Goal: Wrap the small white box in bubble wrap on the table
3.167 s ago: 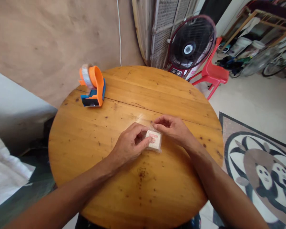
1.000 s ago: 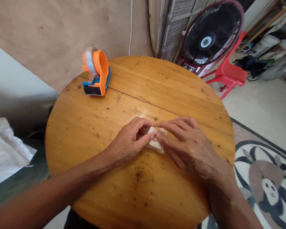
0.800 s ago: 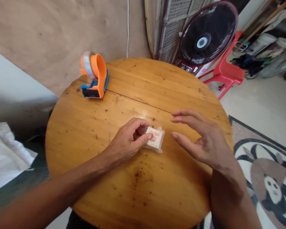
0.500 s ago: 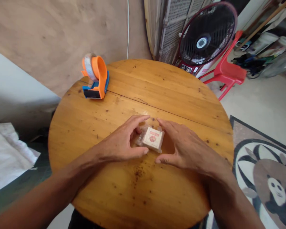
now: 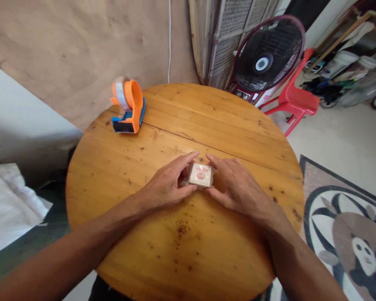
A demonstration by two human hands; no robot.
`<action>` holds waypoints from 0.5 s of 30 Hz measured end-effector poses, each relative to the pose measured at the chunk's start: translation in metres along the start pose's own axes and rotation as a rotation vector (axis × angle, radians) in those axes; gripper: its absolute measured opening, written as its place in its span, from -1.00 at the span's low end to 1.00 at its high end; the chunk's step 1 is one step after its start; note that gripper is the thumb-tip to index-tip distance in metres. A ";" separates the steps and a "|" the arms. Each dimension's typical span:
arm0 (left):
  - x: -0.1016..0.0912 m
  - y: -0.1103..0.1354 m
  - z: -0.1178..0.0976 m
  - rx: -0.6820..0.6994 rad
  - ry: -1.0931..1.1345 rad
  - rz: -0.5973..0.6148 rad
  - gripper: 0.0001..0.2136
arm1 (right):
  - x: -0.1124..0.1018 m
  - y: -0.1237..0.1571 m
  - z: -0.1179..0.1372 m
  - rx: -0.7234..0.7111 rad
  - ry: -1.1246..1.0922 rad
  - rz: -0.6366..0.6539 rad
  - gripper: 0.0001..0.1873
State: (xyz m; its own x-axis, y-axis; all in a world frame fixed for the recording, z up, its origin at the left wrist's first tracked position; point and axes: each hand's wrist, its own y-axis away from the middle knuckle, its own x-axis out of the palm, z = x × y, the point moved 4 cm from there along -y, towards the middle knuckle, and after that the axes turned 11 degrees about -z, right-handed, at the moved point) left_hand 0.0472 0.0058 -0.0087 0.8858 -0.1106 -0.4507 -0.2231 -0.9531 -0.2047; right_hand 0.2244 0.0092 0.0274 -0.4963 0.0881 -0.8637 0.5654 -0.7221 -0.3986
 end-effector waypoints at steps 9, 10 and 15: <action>-0.012 -0.004 -0.003 0.093 -0.184 0.044 -0.11 | -0.003 0.004 -0.017 0.077 -0.082 0.097 0.03; -0.013 -0.005 -0.003 0.102 -0.207 0.062 -0.10 | -0.004 0.005 -0.018 0.083 -0.082 0.097 0.05; -0.007 -0.006 -0.002 0.165 -0.239 0.080 -0.15 | 0.006 0.004 -0.013 0.058 -0.058 0.121 -0.04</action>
State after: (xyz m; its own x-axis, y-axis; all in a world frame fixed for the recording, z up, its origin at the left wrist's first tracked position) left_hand 0.0433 0.0121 -0.0023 0.7462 -0.0952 -0.6589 -0.3689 -0.8830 -0.2902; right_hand 0.2323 0.0161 0.0166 -0.4651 -0.0408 -0.8843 0.5850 -0.7639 -0.2724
